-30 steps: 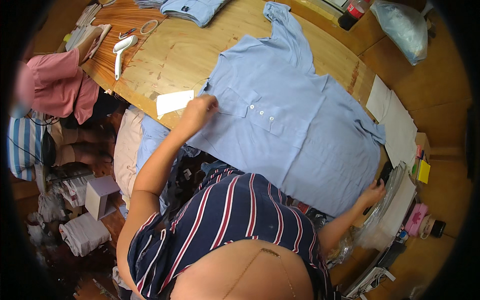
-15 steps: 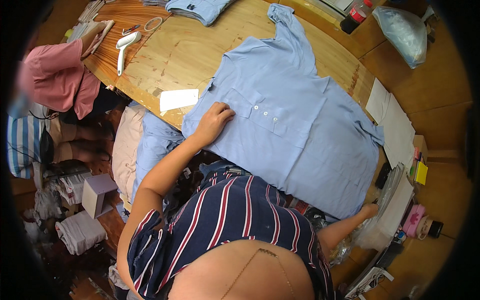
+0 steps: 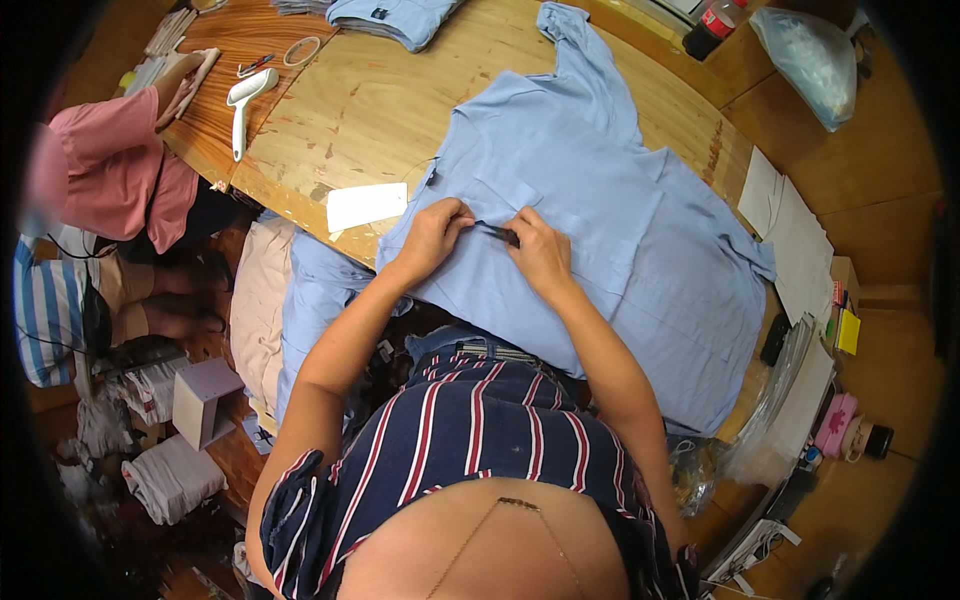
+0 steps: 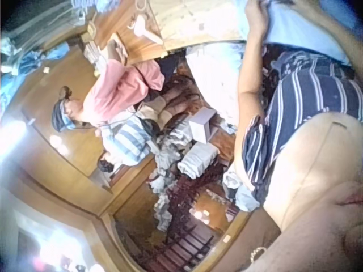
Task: The person folds several blue button-down shirts by hand on a wooden table, using a white card as a guide and trimming loose threads with a pair of snips.
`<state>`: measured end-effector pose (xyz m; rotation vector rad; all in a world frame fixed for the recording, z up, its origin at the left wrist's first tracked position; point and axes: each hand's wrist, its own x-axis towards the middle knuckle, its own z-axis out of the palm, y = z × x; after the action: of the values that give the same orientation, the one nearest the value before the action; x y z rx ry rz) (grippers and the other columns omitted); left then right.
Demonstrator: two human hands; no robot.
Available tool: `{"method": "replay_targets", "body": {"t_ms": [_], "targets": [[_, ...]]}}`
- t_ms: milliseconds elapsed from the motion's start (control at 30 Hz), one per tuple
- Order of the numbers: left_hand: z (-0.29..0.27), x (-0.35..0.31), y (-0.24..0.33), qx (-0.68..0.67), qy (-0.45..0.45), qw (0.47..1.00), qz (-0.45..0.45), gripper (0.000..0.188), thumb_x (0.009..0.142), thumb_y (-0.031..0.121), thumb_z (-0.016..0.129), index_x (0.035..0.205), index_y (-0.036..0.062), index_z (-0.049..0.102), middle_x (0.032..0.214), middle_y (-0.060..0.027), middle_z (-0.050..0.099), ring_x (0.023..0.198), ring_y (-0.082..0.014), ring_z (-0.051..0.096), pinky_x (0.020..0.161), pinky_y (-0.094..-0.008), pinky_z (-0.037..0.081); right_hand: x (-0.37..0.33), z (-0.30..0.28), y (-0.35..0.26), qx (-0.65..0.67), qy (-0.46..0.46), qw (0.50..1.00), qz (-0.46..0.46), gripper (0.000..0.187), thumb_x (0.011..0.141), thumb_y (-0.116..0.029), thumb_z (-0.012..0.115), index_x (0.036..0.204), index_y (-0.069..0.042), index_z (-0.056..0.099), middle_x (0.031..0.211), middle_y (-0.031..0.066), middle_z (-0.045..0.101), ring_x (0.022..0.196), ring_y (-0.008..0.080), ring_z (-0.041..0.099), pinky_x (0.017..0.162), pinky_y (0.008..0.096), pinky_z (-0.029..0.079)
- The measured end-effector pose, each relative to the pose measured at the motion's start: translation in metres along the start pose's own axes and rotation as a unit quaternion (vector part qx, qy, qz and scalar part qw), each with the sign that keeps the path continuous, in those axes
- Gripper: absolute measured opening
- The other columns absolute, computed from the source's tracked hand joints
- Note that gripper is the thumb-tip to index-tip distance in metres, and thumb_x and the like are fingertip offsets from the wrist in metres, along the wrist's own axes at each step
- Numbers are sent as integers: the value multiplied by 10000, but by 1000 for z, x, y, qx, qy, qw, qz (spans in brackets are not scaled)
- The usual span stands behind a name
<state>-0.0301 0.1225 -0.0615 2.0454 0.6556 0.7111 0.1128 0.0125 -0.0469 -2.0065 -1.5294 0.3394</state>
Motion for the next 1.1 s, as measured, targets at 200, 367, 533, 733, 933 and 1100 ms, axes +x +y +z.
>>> {"method": "replay_targets", "body": {"t_ms": [200, 367, 533, 733, 933, 1100], "targets": [[1, -3, -7, -26, 32, 999, -14, 64, 727, 4, 563, 730, -21, 504, 684, -145, 551, 625, -266, 552, 575, -303, 433, 22, -7, -3, 38, -10, 999, 1, 134, 672, -161, 636, 756, -75, 577, 778, 41, 550, 664, 237, 570, 589, 347, 445], [-5, 2, -2, 55, -9, 998, 2, 63, 709, -34, 529, 764, -10, 512, 757, -126, 559, 747, -260, 543, 637, -305, 429, 43, -9, 12, 56, -102, 988, 102, 181, 644, -176, 669, 768, -55, 616, 707, 69, 606, 688, 243, 585, 625, 330, 451], [-6, 11, 19, 55, -49, 976, 204, 168, 667, -103, 462, 793, 4, 494, 852, -124, 555, 834, -261, 522, 700, -299, 426, 82, -2, 34, 104, -160, 973, 130, 181, 626, -188, 685, 755, -76, 628, 730, 95, 625, 727, 252, 595, 634, 327, 453], [15, 35, 11, -275, -108, 946, -136, 42, 893, 84, 345, 897, 50, 369, 939, -126, 562, 882, -221, 549, 775, -291, 435, 79, -11, 11, -90, -15, 989, 114, 233, 643, -231, 683, 786, -63, 609, 713, 112, 619, 749, 255, 594, 647, 351, 450], [-5, 61, 9, -362, -226, 865, -265, 216, 903, 380, 298, 873, 169, 334, 1075, -123, 520, 890, -159, 534, 740, -298, 444, 20, -33, 17, 129, 44, 982, 132, 365, 647, -257, 684, 941, -71, 578, 824, 127, 608, 716, 284, 591, 604, 365, 453], [-9, 67, 10, -354, -258, 853, -283, 227, 890, 397, 327, 874, 171, 350, 1118, -122, 483, 903, -164, 525, 732, -306, 449, 2, -23, -7, -74, -20, 988, 137, 330, 646, -252, 678, 917, -86, 589, 793, 103, 608, 694, 277, 589, 575, 370, 446]]}}
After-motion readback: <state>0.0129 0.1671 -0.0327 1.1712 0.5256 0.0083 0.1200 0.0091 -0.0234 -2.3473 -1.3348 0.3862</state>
